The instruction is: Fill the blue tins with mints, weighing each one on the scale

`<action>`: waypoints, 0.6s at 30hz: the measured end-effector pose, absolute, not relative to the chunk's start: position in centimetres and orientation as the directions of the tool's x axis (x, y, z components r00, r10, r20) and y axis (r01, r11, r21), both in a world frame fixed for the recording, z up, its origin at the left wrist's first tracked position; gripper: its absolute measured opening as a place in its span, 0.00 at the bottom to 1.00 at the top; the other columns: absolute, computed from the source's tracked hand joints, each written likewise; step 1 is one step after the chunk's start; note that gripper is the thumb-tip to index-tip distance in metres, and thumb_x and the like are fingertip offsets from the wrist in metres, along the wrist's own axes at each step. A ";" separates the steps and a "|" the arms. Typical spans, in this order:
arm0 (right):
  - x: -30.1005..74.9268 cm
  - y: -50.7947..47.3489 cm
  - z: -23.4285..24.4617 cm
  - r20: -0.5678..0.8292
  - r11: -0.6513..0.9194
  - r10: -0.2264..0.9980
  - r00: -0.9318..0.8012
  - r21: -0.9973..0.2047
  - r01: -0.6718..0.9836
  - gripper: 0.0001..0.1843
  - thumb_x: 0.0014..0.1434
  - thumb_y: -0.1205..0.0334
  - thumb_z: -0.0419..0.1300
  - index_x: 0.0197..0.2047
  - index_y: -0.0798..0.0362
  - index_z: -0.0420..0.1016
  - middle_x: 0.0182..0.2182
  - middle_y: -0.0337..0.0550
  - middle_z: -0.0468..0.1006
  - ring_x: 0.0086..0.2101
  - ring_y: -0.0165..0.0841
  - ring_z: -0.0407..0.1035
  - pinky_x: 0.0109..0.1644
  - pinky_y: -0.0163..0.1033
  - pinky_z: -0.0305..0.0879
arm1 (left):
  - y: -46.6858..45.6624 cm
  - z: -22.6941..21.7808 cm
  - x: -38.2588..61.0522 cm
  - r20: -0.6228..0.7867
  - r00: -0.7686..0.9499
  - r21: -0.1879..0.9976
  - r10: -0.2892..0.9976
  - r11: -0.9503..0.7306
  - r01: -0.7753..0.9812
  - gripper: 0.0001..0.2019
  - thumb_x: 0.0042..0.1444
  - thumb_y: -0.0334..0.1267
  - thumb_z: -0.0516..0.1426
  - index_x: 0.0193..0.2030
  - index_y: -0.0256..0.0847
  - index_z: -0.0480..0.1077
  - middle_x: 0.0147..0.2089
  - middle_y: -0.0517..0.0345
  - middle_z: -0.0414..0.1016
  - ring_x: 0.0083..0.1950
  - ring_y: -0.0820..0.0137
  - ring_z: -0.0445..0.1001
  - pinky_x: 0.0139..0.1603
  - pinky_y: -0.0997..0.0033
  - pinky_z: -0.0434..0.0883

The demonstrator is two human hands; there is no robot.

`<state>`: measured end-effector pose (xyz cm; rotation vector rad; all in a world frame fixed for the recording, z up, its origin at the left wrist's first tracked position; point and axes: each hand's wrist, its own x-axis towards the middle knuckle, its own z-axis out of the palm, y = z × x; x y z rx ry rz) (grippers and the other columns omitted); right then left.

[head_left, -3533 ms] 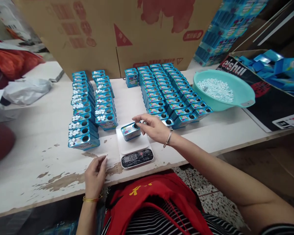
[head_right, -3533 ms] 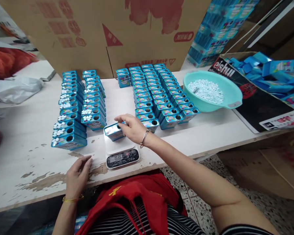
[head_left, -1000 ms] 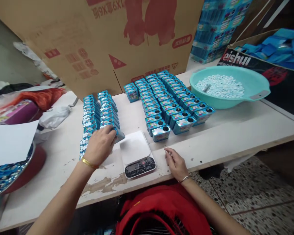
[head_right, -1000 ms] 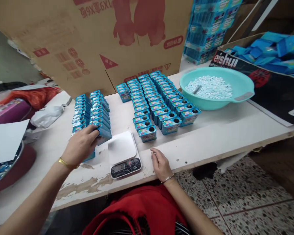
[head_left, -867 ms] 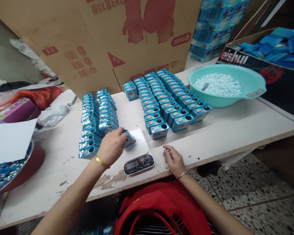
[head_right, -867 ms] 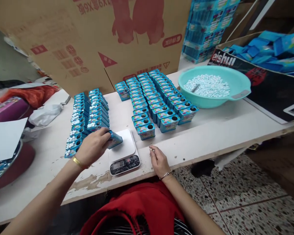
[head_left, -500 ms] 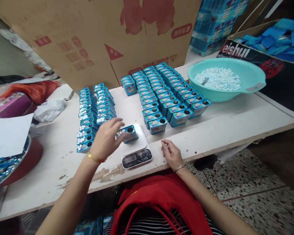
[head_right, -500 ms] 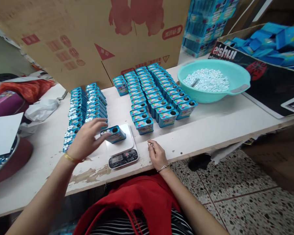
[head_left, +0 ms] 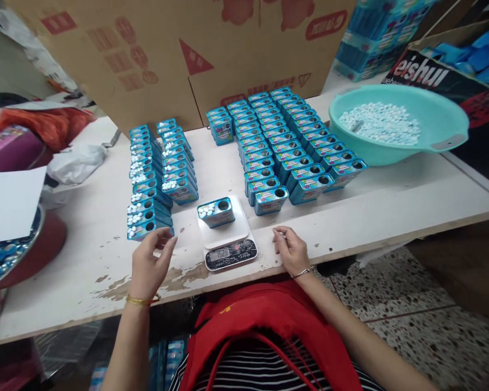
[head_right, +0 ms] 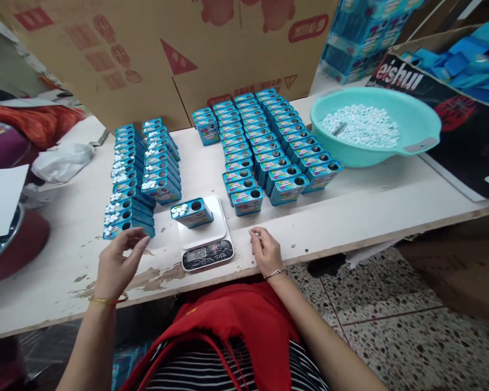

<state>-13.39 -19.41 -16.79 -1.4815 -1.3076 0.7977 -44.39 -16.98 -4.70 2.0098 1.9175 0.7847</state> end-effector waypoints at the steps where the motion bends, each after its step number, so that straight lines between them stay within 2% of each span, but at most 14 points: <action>1: -13.4 -19.4 -16.8 0.116 0.039 0.970 0.214 -0.942 0.334 0.13 0.63 0.54 0.50 0.39 0.55 0.68 0.22 0.35 0.68 0.19 0.25 0.63 0.26 0.32 0.62 | -17.0 -4.8 -44.3 0.218 -0.004 0.531 0.976 -0.115 0.839 0.15 0.57 0.47 0.54 0.45 0.38 0.68 0.38 0.55 0.75 0.36 0.72 0.73 0.40 0.70 0.71; 5: -13.7 -19.2 -15.7 0.022 -0.044 0.971 0.238 -0.962 0.271 0.13 0.61 0.53 0.51 0.36 0.54 0.68 0.18 0.34 0.68 0.18 0.26 0.64 0.24 0.32 0.62 | -16.8 -4.5 -43.4 0.305 0.077 0.491 0.949 -0.226 0.841 0.13 0.58 0.43 0.54 0.47 0.38 0.68 0.39 0.55 0.74 0.38 0.72 0.71 0.39 0.71 0.69; 8: -14.4 -18.1 -12.9 -0.003 -0.050 0.984 0.180 -0.966 0.255 0.12 0.61 0.54 0.53 0.35 0.54 0.69 0.16 0.33 0.67 0.17 0.27 0.64 0.23 0.32 0.61 | -16.1 -3.8 -42.5 0.364 0.143 0.463 0.920 -0.312 0.830 0.11 0.59 0.40 0.53 0.46 0.39 0.68 0.40 0.54 0.72 0.38 0.72 0.70 0.39 0.71 0.68; 10: -15.2 -16.7 -10.2 0.065 0.035 0.993 0.100 -0.962 0.272 0.11 0.60 0.55 0.54 0.33 0.54 0.70 0.19 0.35 0.69 0.18 0.26 0.64 0.24 0.32 0.61 | -15.4 -3.3 -41.9 0.384 0.187 0.448 0.904 -0.360 0.818 0.11 0.60 0.40 0.53 0.46 0.40 0.68 0.41 0.54 0.71 0.39 0.71 0.70 0.40 0.70 0.68; 13: -17.1 -13.8 -6.2 0.256 0.251 0.966 -0.029 -0.911 0.327 0.10 0.60 0.58 0.55 0.31 0.54 0.71 0.28 0.40 0.72 0.23 0.26 0.65 0.28 0.34 0.62 | -14.2 -2.8 -41.1 0.378 0.257 0.416 0.889 -0.411 0.811 0.12 0.60 0.42 0.52 0.47 0.41 0.69 0.43 0.53 0.70 0.43 0.69 0.70 0.43 0.67 0.68; 16: -19.1 -10.7 -3.9 0.391 0.434 0.901 -0.190 -0.800 0.414 0.09 0.60 0.62 0.55 0.29 0.54 0.71 0.28 0.40 0.72 0.29 0.29 0.66 0.35 0.35 0.63 | -13.2 -2.8 -40.6 0.346 0.310 0.349 0.885 -0.428 0.834 0.12 0.60 0.43 0.52 0.47 0.42 0.70 0.41 0.53 0.71 0.44 0.66 0.69 0.43 0.65 0.65; 18: -20.2 -9.2 -3.4 0.417 0.494 0.869 -0.265 -0.737 0.462 0.08 0.59 0.62 0.57 0.29 0.54 0.71 0.27 0.40 0.71 0.30 0.29 0.66 0.37 0.36 0.63 | -12.9 -2.8 -40.5 0.325 0.326 0.292 0.888 -0.422 0.858 0.12 0.61 0.44 0.52 0.46 0.43 0.71 0.40 0.53 0.71 0.43 0.66 0.69 0.42 0.64 0.62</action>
